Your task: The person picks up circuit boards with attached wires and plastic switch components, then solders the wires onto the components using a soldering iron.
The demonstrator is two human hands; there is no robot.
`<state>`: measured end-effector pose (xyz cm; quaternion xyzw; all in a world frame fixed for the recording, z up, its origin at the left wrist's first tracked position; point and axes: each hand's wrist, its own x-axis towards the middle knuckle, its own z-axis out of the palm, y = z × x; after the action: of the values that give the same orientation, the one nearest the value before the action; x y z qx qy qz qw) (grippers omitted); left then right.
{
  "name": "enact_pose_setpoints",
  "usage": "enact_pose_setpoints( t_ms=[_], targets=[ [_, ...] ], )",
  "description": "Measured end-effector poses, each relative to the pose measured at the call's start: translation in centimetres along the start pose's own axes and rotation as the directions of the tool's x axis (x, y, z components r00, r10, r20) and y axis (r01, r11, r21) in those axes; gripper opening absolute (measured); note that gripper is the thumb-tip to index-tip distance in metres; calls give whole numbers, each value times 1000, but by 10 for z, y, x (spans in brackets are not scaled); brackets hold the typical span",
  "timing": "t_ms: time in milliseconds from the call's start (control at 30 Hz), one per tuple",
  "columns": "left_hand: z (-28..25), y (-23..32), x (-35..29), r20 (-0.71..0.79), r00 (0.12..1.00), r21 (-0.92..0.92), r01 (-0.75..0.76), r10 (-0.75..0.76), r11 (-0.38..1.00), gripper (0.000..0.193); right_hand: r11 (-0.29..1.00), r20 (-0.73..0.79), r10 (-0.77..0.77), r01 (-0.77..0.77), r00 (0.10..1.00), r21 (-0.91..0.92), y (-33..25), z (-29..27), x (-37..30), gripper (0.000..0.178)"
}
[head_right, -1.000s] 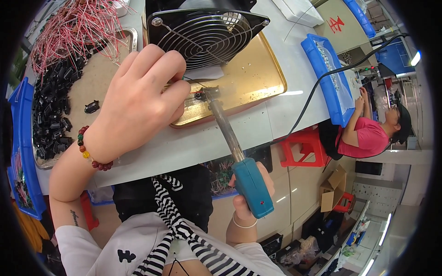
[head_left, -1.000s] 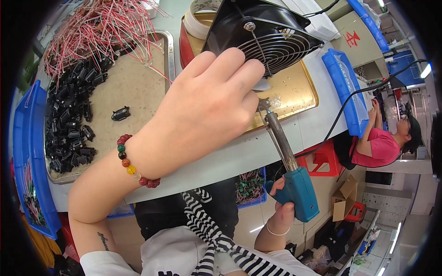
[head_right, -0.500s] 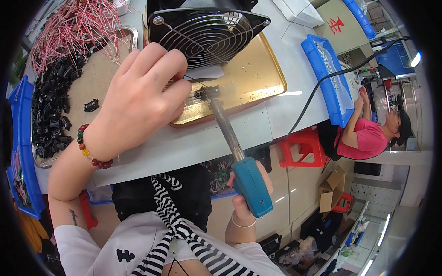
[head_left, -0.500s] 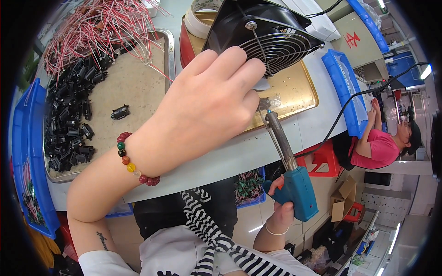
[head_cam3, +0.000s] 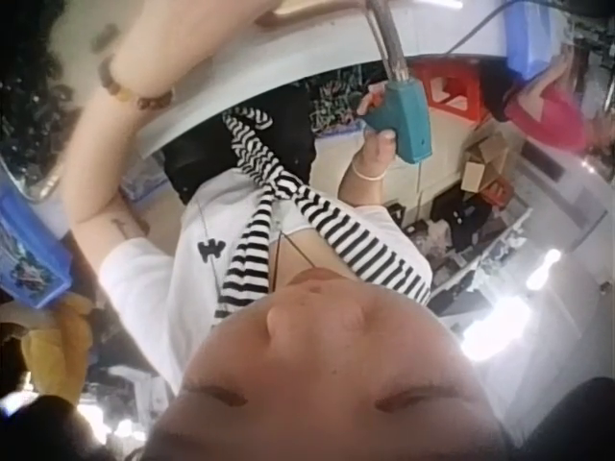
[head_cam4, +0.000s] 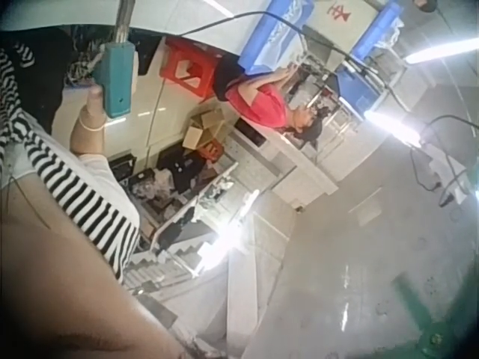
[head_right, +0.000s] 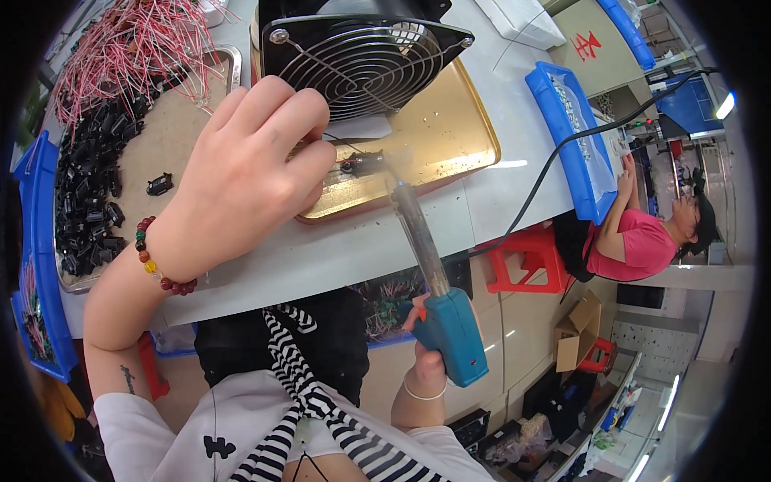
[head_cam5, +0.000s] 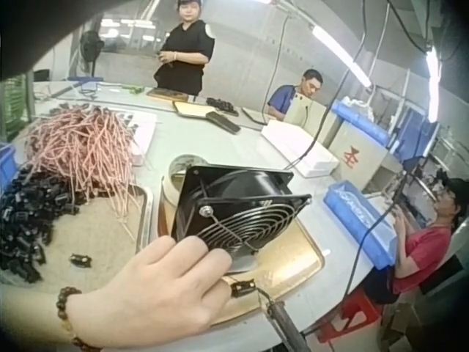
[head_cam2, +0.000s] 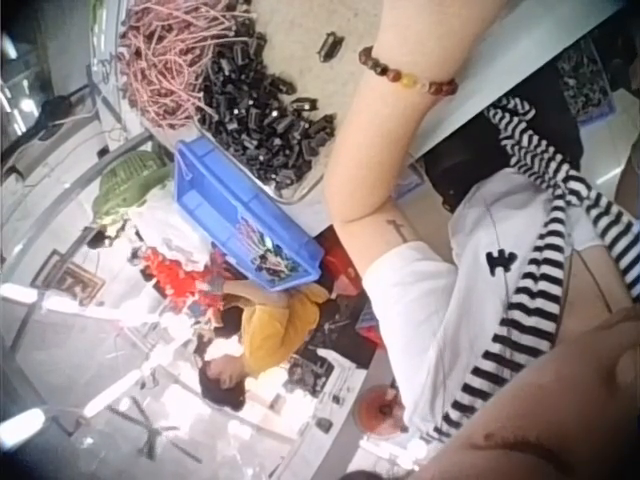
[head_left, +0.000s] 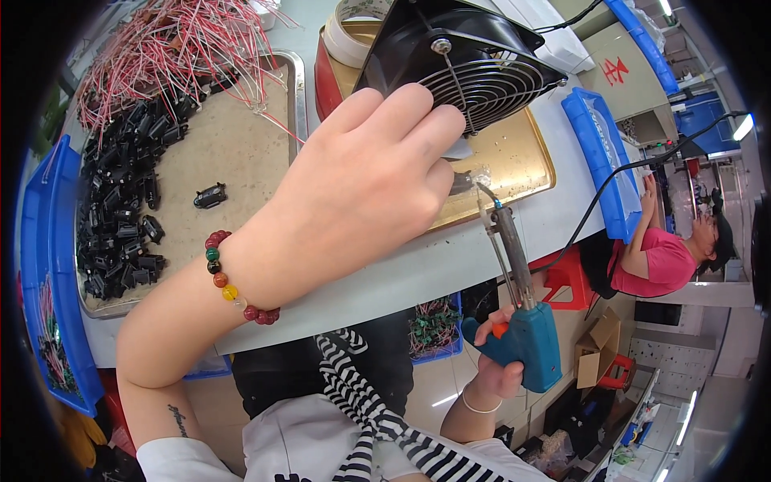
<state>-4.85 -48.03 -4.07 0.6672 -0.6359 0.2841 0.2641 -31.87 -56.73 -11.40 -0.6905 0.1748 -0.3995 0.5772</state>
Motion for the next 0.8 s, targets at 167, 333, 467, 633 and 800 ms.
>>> enact_pose_setpoints(
  t_ms=[167, 333, 467, 633, 800],
  targets=[
    [1, 0, 0, -16, 1000, -3, -2, 2, 1000, 13, 998, -45, -21, 23, 999, 51, 1, 3, 1, 74],
    [0, 1, 1, -6, 1000, -2, -4, 4, 1000, 13, 998, -55, -50, 52, 997, 33, -1, 4, 6, 71],
    [0, 1, 0, -14, 1000, 4, -5, 5, 1000, 13, 997, -61, -66, 68, 996, 34, -1, 4, 6, 70],
    [0, 0, -1, -12, 1000, 13, -2, 2, 1000, 13, 995, -65, -74, 78, 995, 63, 0, 7, 6, 69],
    [-11, 6, 2, 32, 999, 4, 22, -22, 1000, 17, 993, -72, -80, 86, 994, 83, 2, 5, 6, 68]
  ],
)
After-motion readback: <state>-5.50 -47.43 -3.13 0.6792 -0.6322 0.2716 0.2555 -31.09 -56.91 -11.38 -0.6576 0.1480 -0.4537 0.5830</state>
